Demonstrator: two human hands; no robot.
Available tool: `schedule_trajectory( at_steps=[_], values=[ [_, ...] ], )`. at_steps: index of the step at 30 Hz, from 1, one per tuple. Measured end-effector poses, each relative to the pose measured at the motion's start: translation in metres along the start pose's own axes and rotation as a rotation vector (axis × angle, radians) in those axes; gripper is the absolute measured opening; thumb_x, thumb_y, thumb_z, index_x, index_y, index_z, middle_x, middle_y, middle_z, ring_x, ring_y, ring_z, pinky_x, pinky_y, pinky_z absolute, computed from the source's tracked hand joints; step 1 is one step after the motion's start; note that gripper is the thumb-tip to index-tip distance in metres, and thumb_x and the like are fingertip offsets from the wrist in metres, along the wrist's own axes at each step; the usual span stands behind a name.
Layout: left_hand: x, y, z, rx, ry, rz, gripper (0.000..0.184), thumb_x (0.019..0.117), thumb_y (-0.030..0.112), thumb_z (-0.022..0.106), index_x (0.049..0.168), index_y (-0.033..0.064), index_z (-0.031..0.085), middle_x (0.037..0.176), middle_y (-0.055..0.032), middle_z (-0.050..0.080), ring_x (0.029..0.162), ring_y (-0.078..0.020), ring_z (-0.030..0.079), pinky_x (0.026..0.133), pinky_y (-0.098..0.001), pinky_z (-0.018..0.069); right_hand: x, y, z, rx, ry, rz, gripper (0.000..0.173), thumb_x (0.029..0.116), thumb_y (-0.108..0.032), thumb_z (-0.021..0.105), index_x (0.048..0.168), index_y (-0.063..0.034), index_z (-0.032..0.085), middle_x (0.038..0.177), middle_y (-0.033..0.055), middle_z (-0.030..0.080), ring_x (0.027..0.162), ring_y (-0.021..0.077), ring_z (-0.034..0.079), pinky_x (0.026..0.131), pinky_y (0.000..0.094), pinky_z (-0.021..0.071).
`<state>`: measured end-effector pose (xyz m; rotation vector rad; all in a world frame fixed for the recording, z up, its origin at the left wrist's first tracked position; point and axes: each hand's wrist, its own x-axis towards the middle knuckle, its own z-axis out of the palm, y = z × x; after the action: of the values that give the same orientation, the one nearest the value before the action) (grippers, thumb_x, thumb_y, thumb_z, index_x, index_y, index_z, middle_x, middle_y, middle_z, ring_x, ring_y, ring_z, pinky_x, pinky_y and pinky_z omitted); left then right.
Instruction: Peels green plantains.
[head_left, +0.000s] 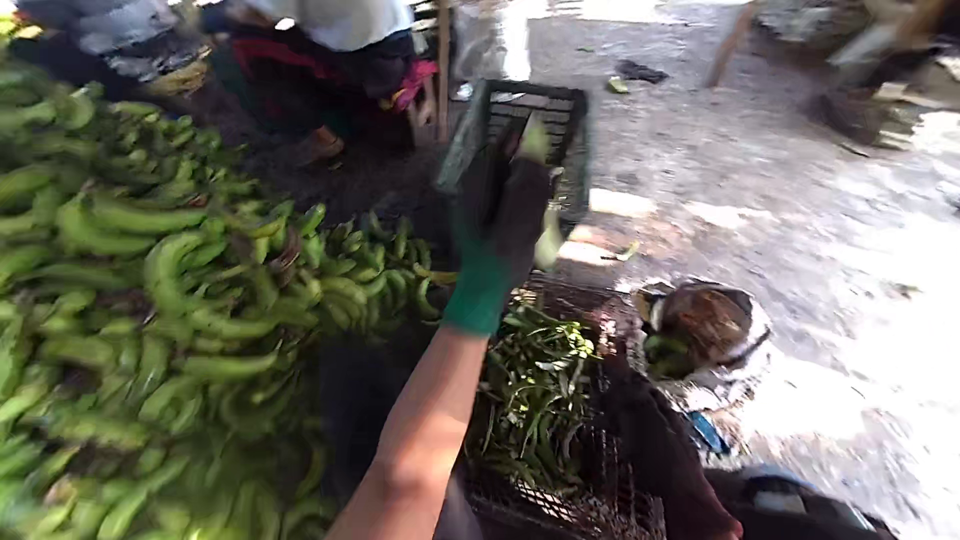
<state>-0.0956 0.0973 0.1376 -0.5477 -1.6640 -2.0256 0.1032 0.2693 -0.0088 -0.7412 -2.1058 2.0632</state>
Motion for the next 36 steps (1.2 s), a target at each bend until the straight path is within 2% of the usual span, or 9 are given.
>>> schedule_trajectory(
  at_steps=[2,7,12,18,22,26,29,32,36],
  values=[
    [0.050,0.002,-0.004,0.463,-0.036,0.000,0.067,0.0911,0.029,0.074,0.146,0.0000,0.048,0.135,-0.0164,0.061,0.121,-0.0210,0.061,0.102,-0.0387,0.0508,-0.002,0.001,0.005,-0.054,-0.020,-0.012,0.047,0.1074,-0.036,0.041,0.140,-0.0029,0.049,0.092,-0.0007,0.070,0.073,0.0084,0.067,0.064,0.0299,0.0604],
    [0.026,0.010,-0.144,0.667,-0.208,-0.038,0.057,0.0970,0.031,0.067,0.147,0.0080,0.052,0.133,-0.0099,0.064,0.115,-0.0142,0.064,0.097,-0.0336,0.0552,0.000,0.003,0.004,-0.045,-0.114,0.067,0.038,0.1109,-0.032,0.036,0.133,-0.0048,0.049,0.098,0.0014,0.068,0.085,0.0138,0.069,0.076,0.0375,0.0612],
    [-0.185,-0.046,-0.328,1.124,-0.399,-0.926,0.047,0.0964,0.028,0.067,0.140,0.0116,0.057,0.128,-0.0182,0.064,0.115,-0.0349,0.064,0.097,-0.0600,0.0517,-0.008,-0.006,0.034,-0.158,-0.192,0.200,0.037,0.1120,-0.035,0.031,0.127,-0.0096,0.053,0.085,-0.0044,0.065,0.072,0.0063,0.066,0.067,0.0307,0.0600],
    [-0.359,-0.104,-0.320,1.131,-0.312,-1.428,0.046,0.1016,0.025,0.056,0.142,0.0027,0.056,0.143,-0.0238,0.055,0.134,-0.0415,0.051,0.112,-0.0583,0.0395,-0.018,-0.014,0.054,-0.221,-0.346,0.279,0.037,0.1121,-0.029,0.025,0.135,-0.0065,0.044,0.087,-0.0044,0.060,0.071,0.0051,0.064,0.065,0.0285,0.0582],
    [-0.363,-0.118,-0.311,1.172,-0.271,-1.636,0.053,0.1035,0.031,0.053,0.149,0.0046,0.048,0.157,-0.0234,0.039,0.147,-0.0409,0.035,0.118,-0.0586,0.0307,-0.028,-0.017,0.063,-0.031,-0.290,0.320,0.036,0.1122,-0.029,0.021,0.117,-0.0128,0.053,0.074,-0.0069,0.064,0.063,0.0044,0.064,0.060,0.0244,0.0574],
    [-0.335,-0.111,-0.325,1.140,-0.259,-1.457,0.050,0.1006,0.035,0.057,0.142,0.0069,0.056,0.145,-0.0207,0.053,0.137,-0.0384,0.048,0.113,-0.0578,0.0396,-0.039,-0.015,0.057,-0.266,-0.195,0.237,0.034,0.1123,-0.027,0.032,0.120,-0.0043,0.056,0.074,-0.0032,0.062,0.061,0.0056,0.061,0.060,0.0266,0.0570],
    [-0.247,-0.079,-0.325,0.896,0.161,-1.089,0.057,0.0997,0.029,0.064,0.145,-0.0013,0.048,0.140,-0.0232,0.056,0.130,-0.0321,0.055,0.110,-0.0484,0.0450,-0.035,0.015,0.033,-0.109,-0.252,0.277,0.032,0.1099,-0.026,0.035,0.130,-0.0075,0.050,0.091,-0.0017,0.069,0.071,0.0088,0.067,0.063,0.0303,0.0592],
    [-0.134,-0.030,-0.290,0.502,0.473,-0.678,0.056,0.0939,0.026,0.072,0.141,0.0073,0.048,0.120,-0.0139,0.065,0.097,-0.0219,0.069,0.081,-0.0434,0.0620,-0.037,0.020,0.049,-0.078,-0.291,0.246,0.046,0.1065,-0.021,0.046,0.150,-0.0069,0.042,0.100,0.0068,0.070,0.074,0.0144,0.068,0.064,0.0355,0.0603],
    [-0.048,0.020,-0.203,0.028,0.308,-0.482,0.041,0.1049,0.026,0.056,0.143,0.0154,0.047,0.122,-0.0087,0.064,0.095,-0.0248,0.071,0.074,-0.0440,0.0644,-0.036,-0.009,0.084,-0.149,-0.313,0.051,0.046,0.1024,-0.020,0.054,0.144,-0.0010,0.048,0.099,0.0101,0.071,0.079,0.0185,0.071,0.070,0.0391,0.0629]
  ],
)
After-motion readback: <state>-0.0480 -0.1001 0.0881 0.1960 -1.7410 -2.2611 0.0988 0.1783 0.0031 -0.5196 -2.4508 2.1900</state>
